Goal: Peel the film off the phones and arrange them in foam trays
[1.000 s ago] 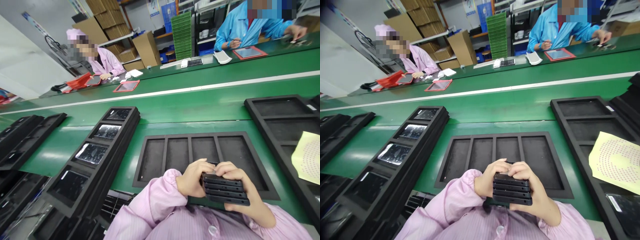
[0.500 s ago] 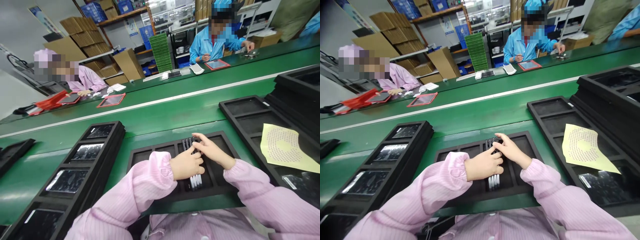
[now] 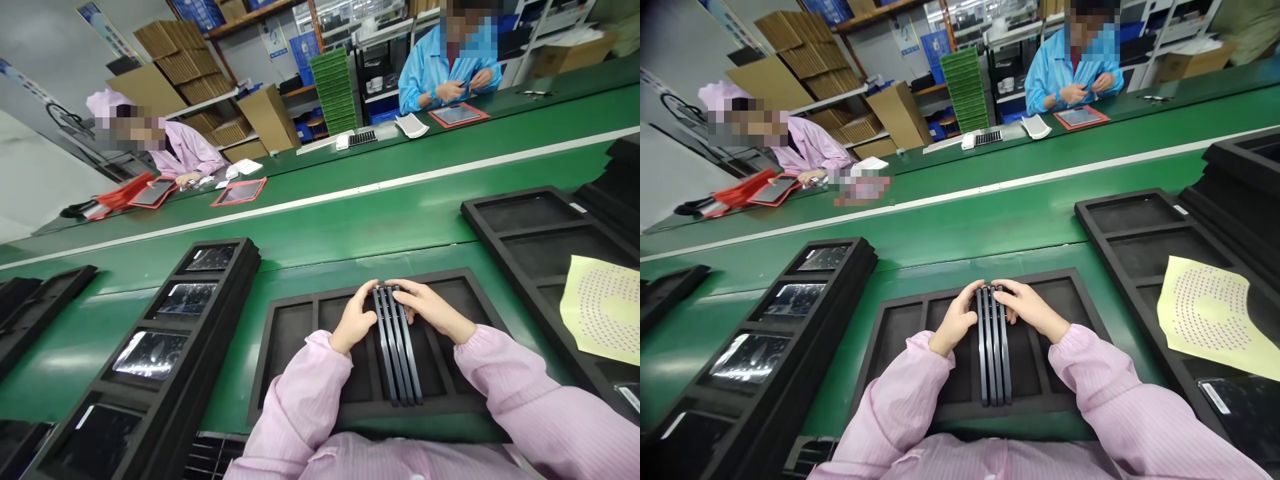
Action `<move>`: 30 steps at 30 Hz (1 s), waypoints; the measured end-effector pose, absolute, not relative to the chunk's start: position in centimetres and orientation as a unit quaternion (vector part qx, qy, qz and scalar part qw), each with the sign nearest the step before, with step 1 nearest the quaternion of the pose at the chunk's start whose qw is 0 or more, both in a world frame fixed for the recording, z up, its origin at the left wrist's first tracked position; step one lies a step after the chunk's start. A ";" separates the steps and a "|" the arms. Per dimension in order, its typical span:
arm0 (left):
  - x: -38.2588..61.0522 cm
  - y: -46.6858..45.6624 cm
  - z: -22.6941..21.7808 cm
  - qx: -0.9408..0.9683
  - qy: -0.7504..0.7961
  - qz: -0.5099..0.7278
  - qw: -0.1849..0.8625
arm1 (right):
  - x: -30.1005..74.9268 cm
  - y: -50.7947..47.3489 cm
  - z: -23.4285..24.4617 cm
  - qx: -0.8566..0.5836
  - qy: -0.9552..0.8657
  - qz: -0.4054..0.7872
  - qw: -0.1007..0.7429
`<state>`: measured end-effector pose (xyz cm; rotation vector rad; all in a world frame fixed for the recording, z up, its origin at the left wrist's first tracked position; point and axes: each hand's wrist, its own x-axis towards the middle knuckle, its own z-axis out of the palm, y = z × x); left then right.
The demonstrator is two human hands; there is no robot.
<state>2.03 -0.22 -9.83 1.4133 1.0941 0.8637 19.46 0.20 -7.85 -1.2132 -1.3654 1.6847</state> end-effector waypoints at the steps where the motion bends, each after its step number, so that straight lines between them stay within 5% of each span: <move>1: 2.0 -0.1 -9.8 0.585 0.457 0.369 0.559 | 19.6 0.2 -7.8 -0.454 -0.518 0.652 0.318; 14: 1.3 -0.4 -8.9 0.491 0.372 0.381 0.690 | 20.5 0.3 -7.6 -0.416 -0.523 0.684 0.294; 30: 1.5 -0.8 -8.7 0.468 0.397 0.380 0.692 | 20.7 0.0 -7.9 -0.400 -0.510 0.706 0.284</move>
